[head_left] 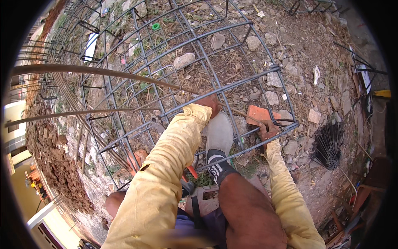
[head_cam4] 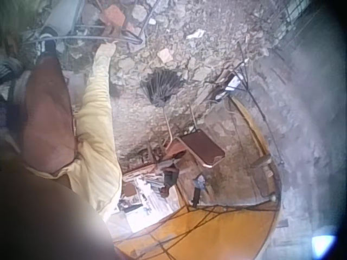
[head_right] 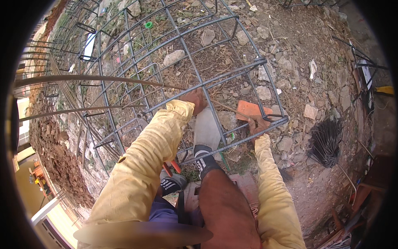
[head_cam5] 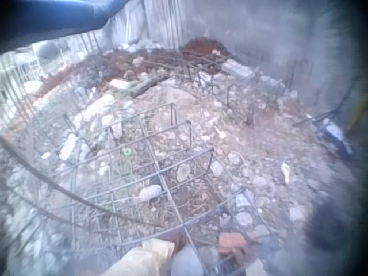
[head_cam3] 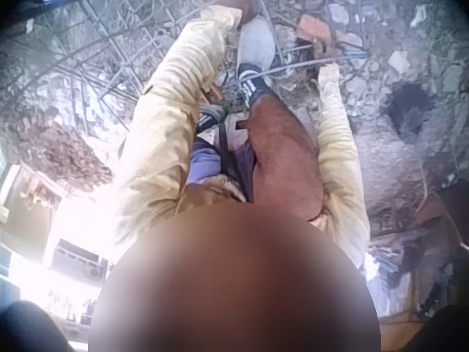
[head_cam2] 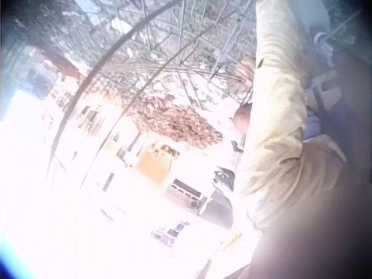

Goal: The person sits on the ground and uses pliers to tie wire around the intersections of a metal grid structure. They repeatedly position the wire, twist it with pliers, and cut the excess to secure the grid.

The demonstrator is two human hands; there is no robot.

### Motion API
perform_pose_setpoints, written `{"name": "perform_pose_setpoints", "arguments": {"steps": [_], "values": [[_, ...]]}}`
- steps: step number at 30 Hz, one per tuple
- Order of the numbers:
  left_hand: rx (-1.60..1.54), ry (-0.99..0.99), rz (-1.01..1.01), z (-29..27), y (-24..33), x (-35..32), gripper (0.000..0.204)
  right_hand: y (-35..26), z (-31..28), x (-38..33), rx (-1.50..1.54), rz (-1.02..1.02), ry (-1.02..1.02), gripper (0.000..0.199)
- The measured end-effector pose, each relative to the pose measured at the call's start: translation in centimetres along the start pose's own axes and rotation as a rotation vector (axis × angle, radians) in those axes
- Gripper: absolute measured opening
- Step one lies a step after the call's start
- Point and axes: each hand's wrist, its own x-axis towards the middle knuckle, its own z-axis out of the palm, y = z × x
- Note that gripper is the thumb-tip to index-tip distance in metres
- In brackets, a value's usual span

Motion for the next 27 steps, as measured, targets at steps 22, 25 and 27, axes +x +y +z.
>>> {"name": "perform_pose_setpoints", "arguments": {"steps": [22, 25, 27], "values": [[-1.079, 1.192, 0.798, -31.2, 5.1, -24.7, 0.054, -2.8, -2.3, 3.3, -0.433, -0.468, -0.065, 0.014], [-1.117, 1.168, 0.773, -32.0, 4.6, -23.3, 0.053, -3.2, -2.6, 4.7, -0.436, -0.511, -0.103, 0.012], [-1.159, 1.114, 0.772, -32.5, 4.1, -22.7, 0.053, -2.4, -3.1, 5.4, -0.428, -0.449, -0.157, 0.013]]}}
